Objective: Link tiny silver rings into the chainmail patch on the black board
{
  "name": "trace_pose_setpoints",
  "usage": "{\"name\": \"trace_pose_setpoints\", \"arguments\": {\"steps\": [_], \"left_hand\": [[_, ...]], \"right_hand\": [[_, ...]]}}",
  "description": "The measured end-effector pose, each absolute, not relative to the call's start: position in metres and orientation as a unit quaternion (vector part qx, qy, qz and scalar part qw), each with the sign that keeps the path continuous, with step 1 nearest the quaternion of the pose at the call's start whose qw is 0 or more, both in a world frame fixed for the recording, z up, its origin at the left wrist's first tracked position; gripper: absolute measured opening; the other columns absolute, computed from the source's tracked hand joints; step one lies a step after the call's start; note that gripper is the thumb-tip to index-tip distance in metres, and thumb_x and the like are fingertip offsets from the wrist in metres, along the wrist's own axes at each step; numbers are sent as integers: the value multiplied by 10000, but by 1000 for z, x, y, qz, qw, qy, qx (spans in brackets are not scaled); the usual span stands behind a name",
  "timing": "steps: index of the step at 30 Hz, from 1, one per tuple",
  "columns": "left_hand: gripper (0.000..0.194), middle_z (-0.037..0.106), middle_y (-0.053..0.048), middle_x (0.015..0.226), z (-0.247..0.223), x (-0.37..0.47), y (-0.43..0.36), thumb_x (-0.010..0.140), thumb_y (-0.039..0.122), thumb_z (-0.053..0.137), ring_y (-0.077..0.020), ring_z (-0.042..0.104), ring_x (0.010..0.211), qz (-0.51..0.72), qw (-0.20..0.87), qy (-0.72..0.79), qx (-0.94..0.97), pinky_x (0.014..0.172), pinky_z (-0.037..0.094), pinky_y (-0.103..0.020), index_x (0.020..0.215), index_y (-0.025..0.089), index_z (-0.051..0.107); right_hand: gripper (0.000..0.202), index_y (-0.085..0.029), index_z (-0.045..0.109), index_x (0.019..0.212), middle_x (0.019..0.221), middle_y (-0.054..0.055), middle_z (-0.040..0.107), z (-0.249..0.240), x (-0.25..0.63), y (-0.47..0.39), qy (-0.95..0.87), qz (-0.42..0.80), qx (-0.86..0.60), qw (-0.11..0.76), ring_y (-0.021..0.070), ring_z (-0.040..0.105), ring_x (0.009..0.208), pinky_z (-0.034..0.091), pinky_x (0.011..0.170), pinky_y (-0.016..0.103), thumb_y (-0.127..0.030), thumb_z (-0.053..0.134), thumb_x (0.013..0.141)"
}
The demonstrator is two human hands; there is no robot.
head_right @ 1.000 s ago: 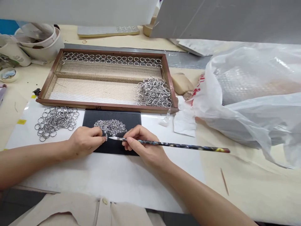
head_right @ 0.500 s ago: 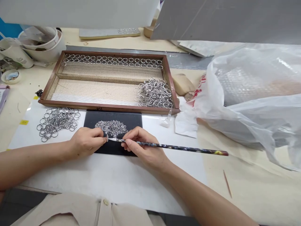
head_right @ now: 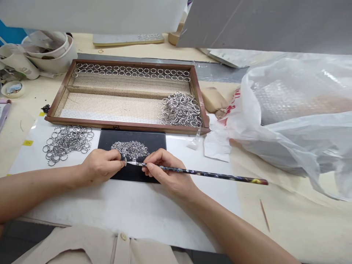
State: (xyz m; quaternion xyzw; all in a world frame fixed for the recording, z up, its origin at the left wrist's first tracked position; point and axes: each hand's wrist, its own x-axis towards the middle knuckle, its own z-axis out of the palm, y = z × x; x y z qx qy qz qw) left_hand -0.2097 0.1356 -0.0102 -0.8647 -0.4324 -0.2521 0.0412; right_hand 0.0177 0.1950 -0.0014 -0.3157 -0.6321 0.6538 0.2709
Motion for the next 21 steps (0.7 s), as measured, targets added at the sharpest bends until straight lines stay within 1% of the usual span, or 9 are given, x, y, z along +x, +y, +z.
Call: {"name": "trace_pose_setpoints", "arguments": {"steps": [3,6,12,21], "left_hand": [[308,519,13,615,-10,-210,136,876,123,454,-72,322,442,-252,39,-433,-865,387,209,-240,581,153,538],[298,522,15,623,-11,-210,135,868,113,455,-76,312,439,-249,43,-434,-865,383,211,-249,584,158,531],[272,517,18,636,-13,-210,134,863,102,454,-80,292,443,-244,44,-432,-867,388,220,-250,613,162,541],[254,514,20,640,-14,-210,134,851,97,467,-85,302,450,-243,49,-434,-866,386,229,-254,617,166,536]], "right_hand": [[110,-236,547,788,761,14,604,-1,19,195,-630,651,-311,287,142,591,654,500,581,310,-276,540,891],[122,-231,547,759,741,15,597,1,20,194,-651,603,-343,308,141,574,614,469,541,301,-256,544,879],[143,-208,528,702,704,14,585,4,17,193,-695,530,-385,297,122,532,565,432,502,275,-209,539,845],[145,-206,530,696,699,16,589,2,16,193,-695,527,-392,291,120,528,553,427,495,272,-227,548,838]]}}
